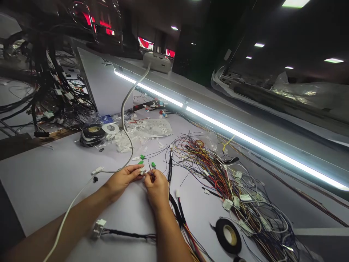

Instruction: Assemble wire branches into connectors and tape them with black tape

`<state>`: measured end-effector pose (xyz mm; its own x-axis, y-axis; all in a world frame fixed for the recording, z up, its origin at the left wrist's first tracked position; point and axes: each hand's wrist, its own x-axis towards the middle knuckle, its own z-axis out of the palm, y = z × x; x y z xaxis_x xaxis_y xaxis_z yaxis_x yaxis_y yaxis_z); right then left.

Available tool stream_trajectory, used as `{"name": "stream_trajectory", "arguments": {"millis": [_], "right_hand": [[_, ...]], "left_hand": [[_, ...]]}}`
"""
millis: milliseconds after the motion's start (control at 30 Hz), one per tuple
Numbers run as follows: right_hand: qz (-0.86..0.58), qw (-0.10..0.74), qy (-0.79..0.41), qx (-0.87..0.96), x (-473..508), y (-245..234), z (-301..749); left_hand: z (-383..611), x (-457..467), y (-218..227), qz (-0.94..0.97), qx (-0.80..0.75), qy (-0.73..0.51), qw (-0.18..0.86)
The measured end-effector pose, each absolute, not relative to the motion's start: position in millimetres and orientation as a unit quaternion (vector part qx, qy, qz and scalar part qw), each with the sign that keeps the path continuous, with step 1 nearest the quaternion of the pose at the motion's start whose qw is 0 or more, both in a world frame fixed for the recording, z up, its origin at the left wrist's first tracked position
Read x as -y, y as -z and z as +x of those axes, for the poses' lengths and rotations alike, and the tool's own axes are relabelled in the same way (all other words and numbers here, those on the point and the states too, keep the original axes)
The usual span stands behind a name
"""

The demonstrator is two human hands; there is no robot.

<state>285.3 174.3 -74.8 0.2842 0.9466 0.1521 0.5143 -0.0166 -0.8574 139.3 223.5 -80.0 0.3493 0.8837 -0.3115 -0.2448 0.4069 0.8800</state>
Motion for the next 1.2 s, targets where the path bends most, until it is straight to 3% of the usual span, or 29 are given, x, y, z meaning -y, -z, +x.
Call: {"name": "stream_trajectory", "arguments": {"millis": [633,1200], "right_hand": [[-0.663,0.441,-0.264,0.544,-170.2,74.1,284.4],[-0.601,0.499,-0.422,0.461,-170.8,78.6,285.1]], "left_hand": [[140.7,-221.8,73.1,0.371,-0.419,-0.356,0.749],[138.1,-222.5,65.4,0.360,-0.399,-0.345,0.769]]}}
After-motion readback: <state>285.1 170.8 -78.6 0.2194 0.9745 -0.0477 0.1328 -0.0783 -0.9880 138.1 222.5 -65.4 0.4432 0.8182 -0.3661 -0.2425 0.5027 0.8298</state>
